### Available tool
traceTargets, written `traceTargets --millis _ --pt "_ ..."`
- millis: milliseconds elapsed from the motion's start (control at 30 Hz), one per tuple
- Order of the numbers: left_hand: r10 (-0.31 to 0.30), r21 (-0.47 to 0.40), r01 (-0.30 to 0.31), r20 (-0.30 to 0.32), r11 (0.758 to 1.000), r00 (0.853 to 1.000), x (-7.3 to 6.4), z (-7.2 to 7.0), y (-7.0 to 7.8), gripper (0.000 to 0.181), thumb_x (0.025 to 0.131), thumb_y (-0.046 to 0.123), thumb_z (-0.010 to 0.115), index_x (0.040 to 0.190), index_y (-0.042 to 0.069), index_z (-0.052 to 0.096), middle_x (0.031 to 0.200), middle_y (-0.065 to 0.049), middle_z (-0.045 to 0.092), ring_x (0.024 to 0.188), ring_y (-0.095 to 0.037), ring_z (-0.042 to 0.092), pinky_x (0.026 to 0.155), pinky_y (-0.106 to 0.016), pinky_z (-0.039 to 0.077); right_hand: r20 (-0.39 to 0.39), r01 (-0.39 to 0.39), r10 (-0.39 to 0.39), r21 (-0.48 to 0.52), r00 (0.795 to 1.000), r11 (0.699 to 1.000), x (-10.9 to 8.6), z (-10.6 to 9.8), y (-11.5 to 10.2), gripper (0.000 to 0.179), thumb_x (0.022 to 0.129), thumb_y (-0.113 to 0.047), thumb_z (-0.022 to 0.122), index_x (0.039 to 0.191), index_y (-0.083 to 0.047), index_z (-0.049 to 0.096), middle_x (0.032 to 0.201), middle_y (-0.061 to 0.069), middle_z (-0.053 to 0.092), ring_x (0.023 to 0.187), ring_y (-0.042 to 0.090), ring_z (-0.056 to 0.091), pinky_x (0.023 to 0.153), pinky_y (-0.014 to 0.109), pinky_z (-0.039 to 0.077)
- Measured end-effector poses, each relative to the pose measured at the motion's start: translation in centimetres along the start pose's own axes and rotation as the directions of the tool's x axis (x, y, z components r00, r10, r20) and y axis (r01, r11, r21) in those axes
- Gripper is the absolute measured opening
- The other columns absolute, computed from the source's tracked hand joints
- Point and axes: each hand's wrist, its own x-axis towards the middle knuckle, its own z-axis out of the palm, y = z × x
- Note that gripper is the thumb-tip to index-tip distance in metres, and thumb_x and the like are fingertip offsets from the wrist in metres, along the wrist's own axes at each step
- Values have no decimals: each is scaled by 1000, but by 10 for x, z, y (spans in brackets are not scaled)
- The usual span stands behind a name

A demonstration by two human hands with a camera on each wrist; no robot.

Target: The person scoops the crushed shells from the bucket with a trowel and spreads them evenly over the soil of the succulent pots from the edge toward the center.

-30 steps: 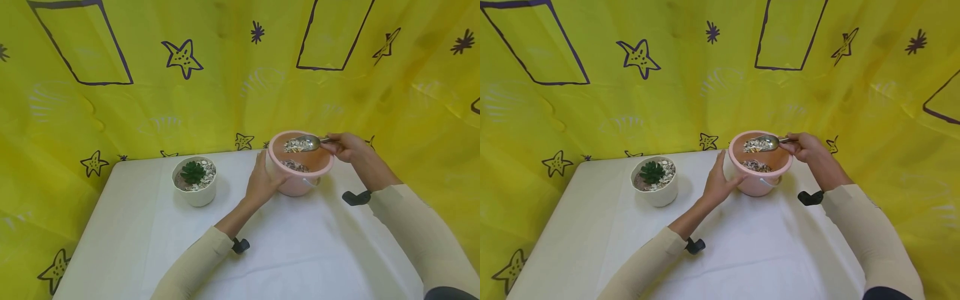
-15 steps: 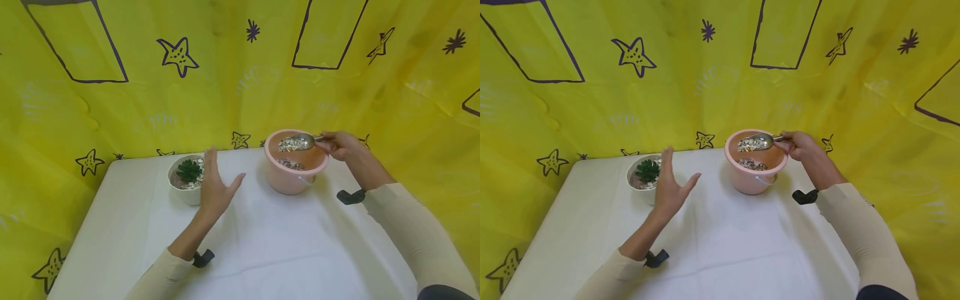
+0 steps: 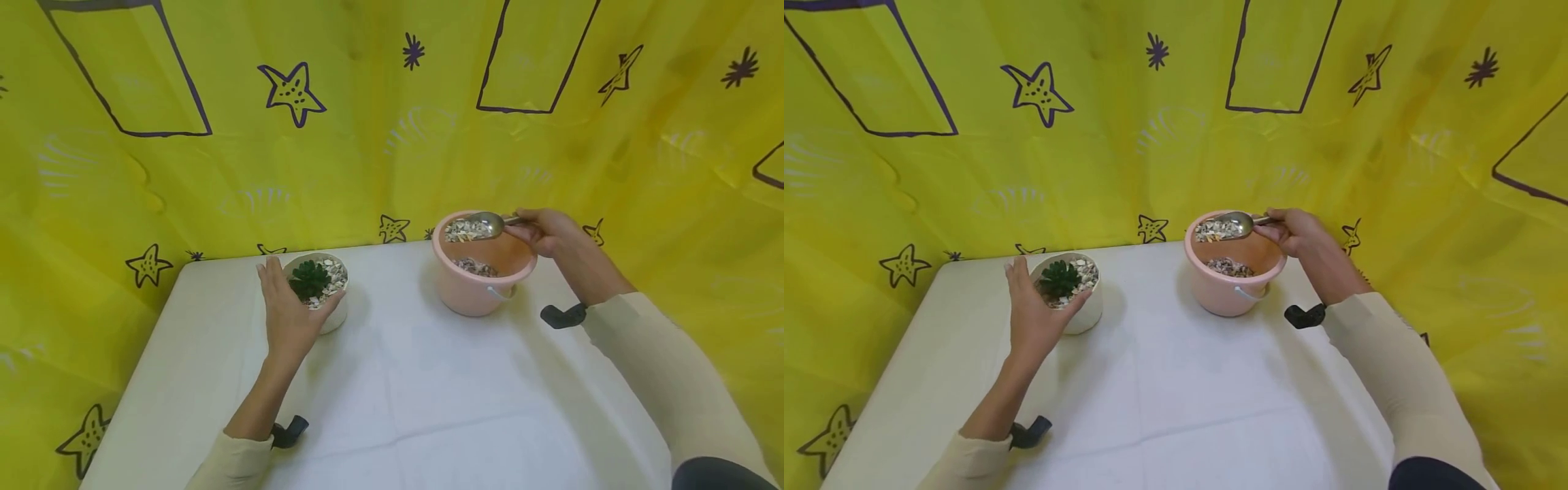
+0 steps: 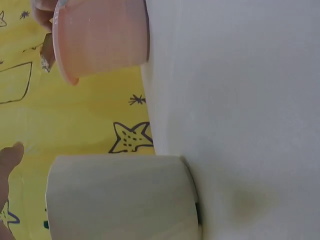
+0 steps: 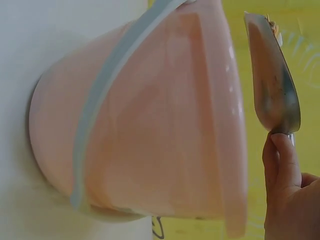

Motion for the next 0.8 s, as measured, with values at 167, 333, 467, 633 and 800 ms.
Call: traceTargets --millis 167,333,467,633,800 --pt "-109 -34 112 79 993 991 0 -4 -11 136 79 48 93 166 -2 1 173 -26 0 159 -42 -2 118 -68 26 37 10 -9 -3 999 1000 1 17 3 11 108 -4 55 119 -6 57 91 16 73 81 36 78 89 39 59" --pt "-167 -59 174 119 983 979 0 -3 -17 138 78 47 93 166 -1 -2 172 -28 -2 158 -46 1 119 -67 24 89 22 -19 -33 996 999 1 41 9 9 110 -4 51 116 0 54 90 21 71 78 38 77 90 39 59" --pt "-187 -81 198 125 977 974 -1 -2 -22 136 77 46 94 166 -2 2 170 -31 5 155 -51 16 117 -67 29 136 19 -11 -57 991 998 2 62 17 11 110 -6 49 110 3 56 90 22 70 77 37 77 89 38 58" --pt "-225 -98 243 160 965 961 -2 -1 -27 132 79 44 92 165 -5 4 169 -33 7 152 -54 22 118 -67 29 187 5 12 -88 982 996 7 88 31 14 111 -8 46 110 4 54 91 22 68 77 35 77 91 36 58" --pt "-249 -141 273 163 952 955 -2 2 -31 135 77 43 94 166 -3 4 170 -30 11 153 -51 23 119 -65 29 205 8 16 -117 979 993 15 113 48 14 112 -7 43 112 4 53 90 23 68 74 35 77 90 35 58"
